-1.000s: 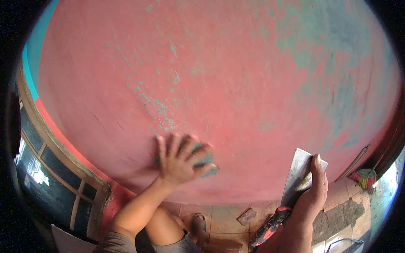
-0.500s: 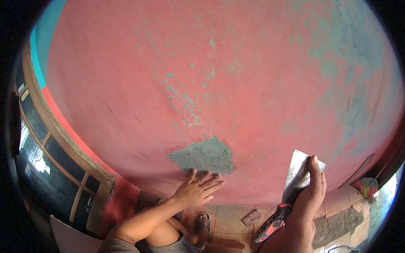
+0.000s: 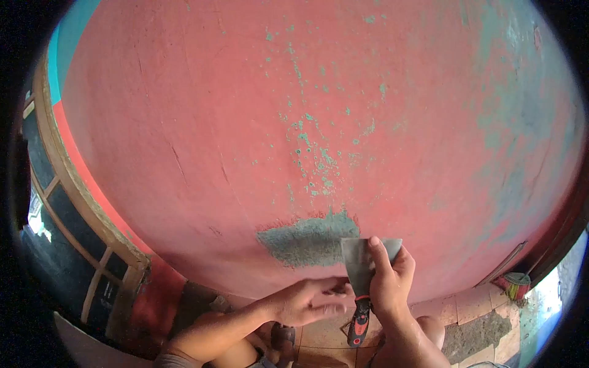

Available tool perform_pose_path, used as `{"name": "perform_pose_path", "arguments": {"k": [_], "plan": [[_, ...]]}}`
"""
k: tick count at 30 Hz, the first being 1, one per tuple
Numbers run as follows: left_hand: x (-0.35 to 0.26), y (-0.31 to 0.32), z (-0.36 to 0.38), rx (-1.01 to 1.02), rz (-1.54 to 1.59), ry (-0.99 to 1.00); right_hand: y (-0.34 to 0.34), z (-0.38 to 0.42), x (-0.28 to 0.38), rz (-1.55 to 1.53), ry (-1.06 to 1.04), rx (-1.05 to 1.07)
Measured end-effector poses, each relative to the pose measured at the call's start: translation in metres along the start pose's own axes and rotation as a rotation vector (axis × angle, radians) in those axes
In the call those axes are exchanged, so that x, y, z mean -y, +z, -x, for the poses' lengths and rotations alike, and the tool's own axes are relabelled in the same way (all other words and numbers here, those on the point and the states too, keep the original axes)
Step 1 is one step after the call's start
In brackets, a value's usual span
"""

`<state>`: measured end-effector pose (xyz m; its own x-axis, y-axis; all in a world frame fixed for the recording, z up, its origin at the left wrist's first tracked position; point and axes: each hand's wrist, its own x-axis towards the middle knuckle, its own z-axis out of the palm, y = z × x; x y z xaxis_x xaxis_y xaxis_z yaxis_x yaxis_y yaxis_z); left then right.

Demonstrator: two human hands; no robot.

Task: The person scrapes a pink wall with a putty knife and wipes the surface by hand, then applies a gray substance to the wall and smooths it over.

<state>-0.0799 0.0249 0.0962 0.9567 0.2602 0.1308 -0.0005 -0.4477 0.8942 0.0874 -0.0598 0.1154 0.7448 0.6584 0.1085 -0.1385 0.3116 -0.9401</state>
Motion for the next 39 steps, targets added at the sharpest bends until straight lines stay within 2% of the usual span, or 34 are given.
{"name": "perform_pose_path", "arguments": {"k": [1, 4, 8, 11, 15, 18, 20, 24, 28, 35, 39], "plan": [[-0.004, -0.004, -0.008, -0.059, 0.158, 0.065, 0.007, -0.002, 0.004, 0.021, -0.045, 0.017], [0.000, -0.004, -0.023, -0.322, 0.270, 0.165, 0.026, -0.010, 0.022, 0.120, -0.156, 0.027], [-0.010, -0.001, -0.026, -0.484, 0.220, 0.278, 0.051, -0.014, 0.041, 0.284, -0.269, 0.072], [-0.011, 0.005, -0.038, -0.638, 0.499, 0.241, 0.060, -0.014, 0.049, 0.409, -0.318, 0.115], [-0.007, 0.018, -0.061, -0.787, 0.640, 0.235, 0.049, -0.018, 0.035, 0.417, -0.310, 0.046], [-0.011, 0.036, -0.073, -0.829, 0.798, 0.169, 0.036, -0.014, 0.015, 0.306, -0.278, -0.033], [-0.004, 0.042, -0.076, -0.802, 0.672, 0.117, 0.031, -0.011, 0.008, 0.241, -0.260, -0.122], [-0.010, 0.039, -0.081, -0.807, 0.528, 0.102, 0.024, -0.017, 0.006, 0.160, -0.139, -0.130], [-0.003, 0.030, -0.085, -0.879, 0.426, 0.180, 0.034, -0.015, 0.000, 0.042, -0.216, -0.104], [-0.009, 0.031, -0.077, -0.795, 0.456, 0.051, 0.025, -0.013, -0.001, 0.071, -0.157, -0.047], [-0.014, 0.033, -0.081, -0.840, 0.492, 0.108, 0.029, -0.009, 0.005, 0.070, -0.137, -0.073]]}}
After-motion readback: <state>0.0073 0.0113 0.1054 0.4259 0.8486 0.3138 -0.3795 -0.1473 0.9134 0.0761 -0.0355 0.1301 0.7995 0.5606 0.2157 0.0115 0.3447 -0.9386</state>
